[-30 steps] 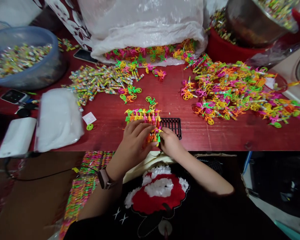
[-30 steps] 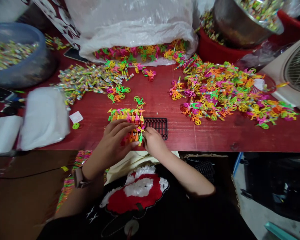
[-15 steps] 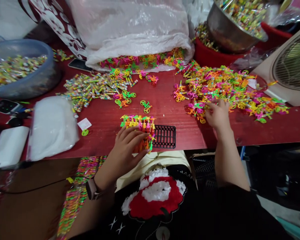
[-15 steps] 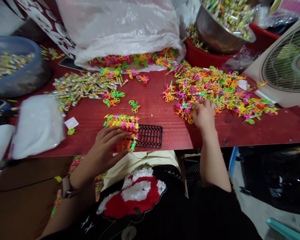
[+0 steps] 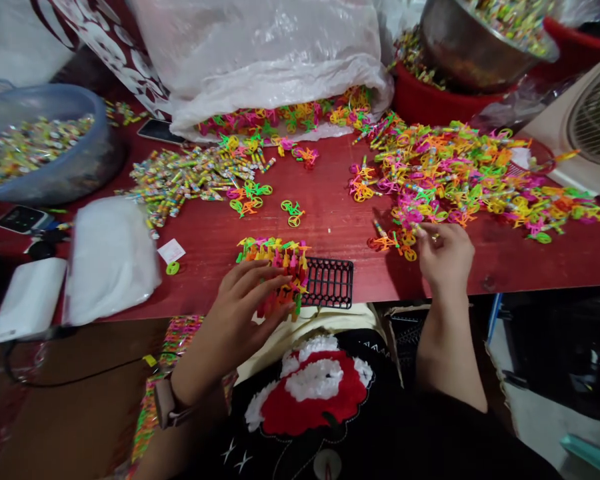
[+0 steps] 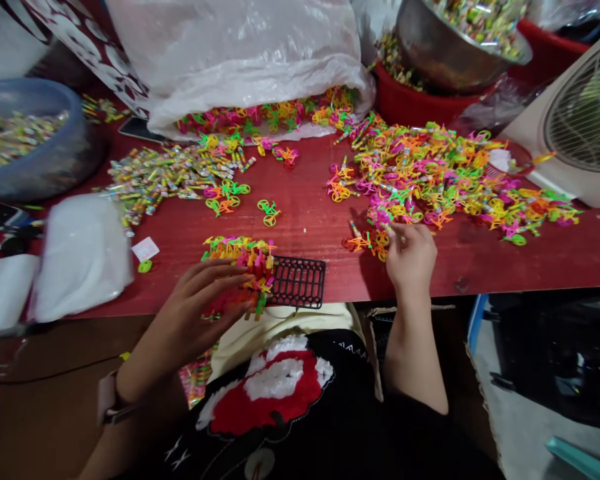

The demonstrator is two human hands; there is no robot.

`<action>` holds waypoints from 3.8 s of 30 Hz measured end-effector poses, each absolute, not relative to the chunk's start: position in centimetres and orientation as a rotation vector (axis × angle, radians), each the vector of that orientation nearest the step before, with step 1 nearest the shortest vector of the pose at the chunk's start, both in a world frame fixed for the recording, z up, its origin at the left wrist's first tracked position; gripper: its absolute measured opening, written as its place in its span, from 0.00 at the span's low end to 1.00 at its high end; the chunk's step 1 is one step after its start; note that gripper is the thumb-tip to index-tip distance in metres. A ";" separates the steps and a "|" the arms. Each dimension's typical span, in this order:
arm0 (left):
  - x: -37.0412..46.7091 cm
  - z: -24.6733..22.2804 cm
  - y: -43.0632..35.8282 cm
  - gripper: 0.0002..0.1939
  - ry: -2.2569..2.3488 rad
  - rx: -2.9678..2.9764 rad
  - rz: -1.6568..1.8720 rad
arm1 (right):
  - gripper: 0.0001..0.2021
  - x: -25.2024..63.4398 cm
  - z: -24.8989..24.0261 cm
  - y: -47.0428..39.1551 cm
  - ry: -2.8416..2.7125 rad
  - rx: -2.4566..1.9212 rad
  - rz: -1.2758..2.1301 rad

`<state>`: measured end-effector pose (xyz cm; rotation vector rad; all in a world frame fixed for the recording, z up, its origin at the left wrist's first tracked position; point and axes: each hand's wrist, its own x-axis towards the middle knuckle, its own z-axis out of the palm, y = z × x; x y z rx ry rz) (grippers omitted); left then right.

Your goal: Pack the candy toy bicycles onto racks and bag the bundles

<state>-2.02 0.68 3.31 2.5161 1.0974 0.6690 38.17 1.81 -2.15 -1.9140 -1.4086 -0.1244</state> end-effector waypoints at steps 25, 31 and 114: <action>2.2 2.2 4.6 0.20 1.231 2.580 0.617 | 0.07 23.9 -4.7 3.1 -1.733 -1.337 0.762; 2.2 2.0 4.6 0.19 1.263 2.572 0.575 | 0.04 22.8 -5.7 4.1 -1.718 -1.263 0.802; 0.8 1.3 3.5 0.12 1.135 2.637 0.717 | 0.12 28.1 -2.8 -4.8 -1.824 -2.186 0.233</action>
